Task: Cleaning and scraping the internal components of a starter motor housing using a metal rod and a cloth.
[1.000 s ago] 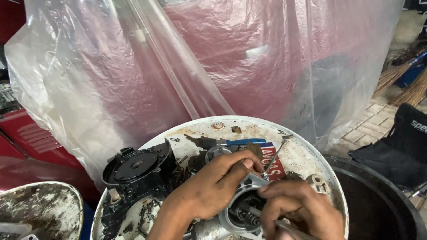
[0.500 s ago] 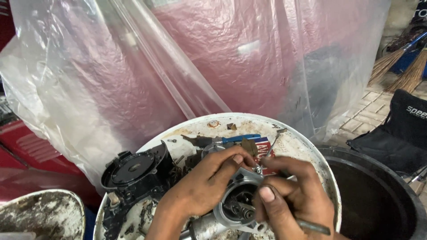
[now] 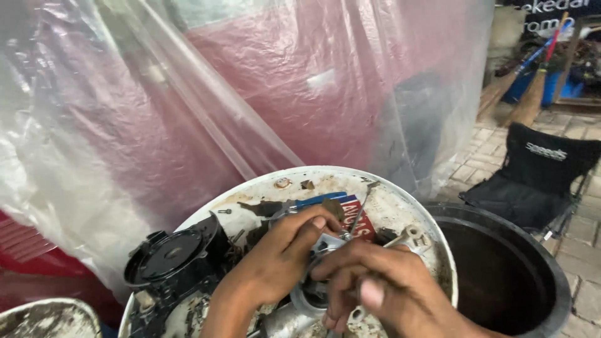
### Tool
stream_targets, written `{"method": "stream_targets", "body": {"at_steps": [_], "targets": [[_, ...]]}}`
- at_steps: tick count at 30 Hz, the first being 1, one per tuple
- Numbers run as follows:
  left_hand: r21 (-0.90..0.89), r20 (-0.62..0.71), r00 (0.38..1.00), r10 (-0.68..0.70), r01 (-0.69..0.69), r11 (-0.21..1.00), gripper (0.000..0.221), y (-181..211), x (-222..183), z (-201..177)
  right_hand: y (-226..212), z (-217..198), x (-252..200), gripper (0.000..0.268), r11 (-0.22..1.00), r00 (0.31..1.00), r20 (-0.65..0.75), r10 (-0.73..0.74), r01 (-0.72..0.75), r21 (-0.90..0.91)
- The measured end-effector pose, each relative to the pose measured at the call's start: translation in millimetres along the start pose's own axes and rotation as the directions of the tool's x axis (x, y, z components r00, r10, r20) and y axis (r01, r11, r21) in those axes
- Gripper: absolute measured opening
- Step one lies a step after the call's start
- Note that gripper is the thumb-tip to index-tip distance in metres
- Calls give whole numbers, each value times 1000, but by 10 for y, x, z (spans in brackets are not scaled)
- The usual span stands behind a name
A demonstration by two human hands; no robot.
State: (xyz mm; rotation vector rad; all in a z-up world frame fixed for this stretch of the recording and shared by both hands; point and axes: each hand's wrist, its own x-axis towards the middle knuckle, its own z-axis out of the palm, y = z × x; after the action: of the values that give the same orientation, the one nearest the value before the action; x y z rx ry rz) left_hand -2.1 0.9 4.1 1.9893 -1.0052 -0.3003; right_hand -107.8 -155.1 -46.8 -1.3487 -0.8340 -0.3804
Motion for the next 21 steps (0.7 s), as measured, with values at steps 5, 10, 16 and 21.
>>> {"method": "stream_targets", "body": {"at_steps": [5, 10, 16, 21], "targets": [[-5, 42, 996, -82, 82, 997, 38, 65, -19, -13, 101, 107, -133, 28, 969, 930, -352, 106, -176, -172], [-7, 62, 992, -114, 114, 993, 37, 55, -32, -17, -4, 113, -25, 38, 847, 991, -91, -94, 32, -531], [-54, 62, 997, -42, 45, 997, 32, -50, -9, -3, 134, 175, 125, 39, 588, 882, 325, -342, 471, -658], [-75, 99, 992, -75, 83, 994, 33, -34, -15, 1, 552, 28, -187, 33, 612, 854, 520, -26, 425, -667]]}}
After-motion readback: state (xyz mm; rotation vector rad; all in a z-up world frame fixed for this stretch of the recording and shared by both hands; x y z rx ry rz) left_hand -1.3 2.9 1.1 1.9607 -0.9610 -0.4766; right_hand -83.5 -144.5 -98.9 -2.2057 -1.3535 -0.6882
